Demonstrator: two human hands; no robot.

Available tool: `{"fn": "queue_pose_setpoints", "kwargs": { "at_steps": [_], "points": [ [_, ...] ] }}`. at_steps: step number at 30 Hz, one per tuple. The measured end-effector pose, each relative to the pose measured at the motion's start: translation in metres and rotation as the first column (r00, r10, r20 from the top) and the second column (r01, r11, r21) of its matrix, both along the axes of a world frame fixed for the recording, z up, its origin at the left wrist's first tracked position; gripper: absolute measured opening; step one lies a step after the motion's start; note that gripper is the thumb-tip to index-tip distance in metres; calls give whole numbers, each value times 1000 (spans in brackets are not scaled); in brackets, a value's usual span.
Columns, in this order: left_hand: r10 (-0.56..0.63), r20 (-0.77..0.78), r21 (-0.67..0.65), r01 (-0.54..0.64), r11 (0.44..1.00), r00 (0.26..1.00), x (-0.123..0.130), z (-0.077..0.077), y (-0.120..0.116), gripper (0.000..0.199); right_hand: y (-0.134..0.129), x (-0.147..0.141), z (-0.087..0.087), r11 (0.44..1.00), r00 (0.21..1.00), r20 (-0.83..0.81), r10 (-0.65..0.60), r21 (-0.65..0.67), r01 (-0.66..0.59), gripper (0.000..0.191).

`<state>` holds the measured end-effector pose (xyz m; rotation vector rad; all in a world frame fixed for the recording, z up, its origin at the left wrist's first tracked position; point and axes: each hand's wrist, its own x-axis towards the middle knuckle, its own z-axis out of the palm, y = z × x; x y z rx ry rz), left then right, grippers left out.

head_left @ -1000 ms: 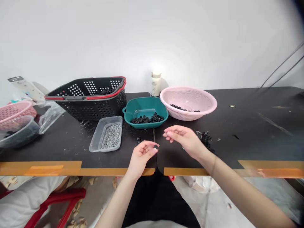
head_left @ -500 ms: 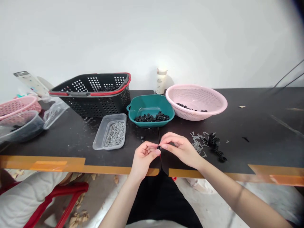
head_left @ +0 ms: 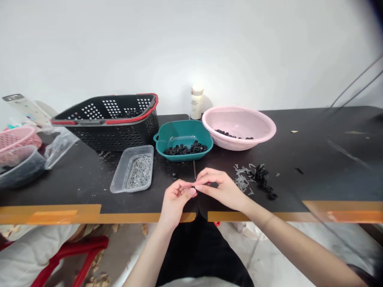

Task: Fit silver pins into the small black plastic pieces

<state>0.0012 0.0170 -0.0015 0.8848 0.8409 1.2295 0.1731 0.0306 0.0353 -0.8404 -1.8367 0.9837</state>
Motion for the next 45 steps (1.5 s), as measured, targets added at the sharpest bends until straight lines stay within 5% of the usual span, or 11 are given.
{"fn": "queue_pose_setpoints", "kwargs": {
  "at_steps": [4,7,10,14,19,23,28,31,34,39,45],
  "points": [
    [9,-18,16,-9,1000,1000,2,2,-1,22,-1,16,6,998,999,30,-39,-55,41,27],
    [31,-38,24,-31,999,999,3,3,-1,25,4,58,13,978,962,178,-206,-7,211,28],
    [49,-54,42,-46,998,997,3,3,-1,31,11,116,15,870,782,395,-483,112,480,22],
    [75,-80,62,-70,996,994,2,0,0,35,12,163,6,796,572,648,-504,90,599,24],
    [77,-120,65,-70,995,990,-1,-3,-1,30,10,162,-7,809,580,674,-458,45,587,17],
    [61,-140,86,-49,995,988,0,-1,-2,28,9,154,2,804,644,635,-427,-59,591,16],
    [103,-115,144,-86,986,988,6,6,-4,35,-2,121,20,805,946,81,-314,-505,311,33],
    [127,-141,200,-97,975,982,10,15,-11,21,-6,87,17,743,926,-269,-265,-670,18,33],
    [153,-237,282,-83,956,959,13,33,-22,12,-9,55,10,700,868,-450,-210,-689,-188,29],
    [269,-392,450,-71,890,880,17,57,-36,11,-12,23,4,683,826,-536,-177,-671,-289,26],
    [349,-471,500,-81,862,810,20,59,-36,12,-13,11,4,656,799,-564,-208,-687,-313,24]
  ]
}}
